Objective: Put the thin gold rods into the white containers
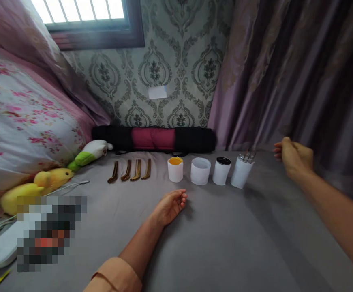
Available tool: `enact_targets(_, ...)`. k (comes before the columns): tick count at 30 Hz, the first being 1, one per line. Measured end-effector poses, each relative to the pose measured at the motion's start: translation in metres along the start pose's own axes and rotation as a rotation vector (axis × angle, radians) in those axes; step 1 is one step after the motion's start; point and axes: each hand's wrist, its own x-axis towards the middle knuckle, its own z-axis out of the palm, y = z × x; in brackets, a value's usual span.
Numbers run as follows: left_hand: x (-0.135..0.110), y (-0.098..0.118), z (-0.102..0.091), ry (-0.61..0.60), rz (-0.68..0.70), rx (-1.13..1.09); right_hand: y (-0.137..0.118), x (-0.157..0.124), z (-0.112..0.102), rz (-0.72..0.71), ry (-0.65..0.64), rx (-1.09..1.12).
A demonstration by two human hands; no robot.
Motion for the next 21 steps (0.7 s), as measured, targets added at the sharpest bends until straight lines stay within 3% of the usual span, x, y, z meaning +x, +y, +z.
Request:
enact_targets(8,0.0,-0.001,-0.002,-0.019,0.013,-0.004,-0.013,-0.042,-0.005,0.064,-0.05,0.159)
enact_targets(13,0.001,-0.001,-0.003,-0.025,0.015,-0.006,-0.017,-0.075,-0.001,0.038,-0.208,0.213)
enact_targets(21,0.0,-0.001,-0.002,-0.025,0.01,0.003,-0.002,-0.13,0.025,0.146,-0.407,0.239)
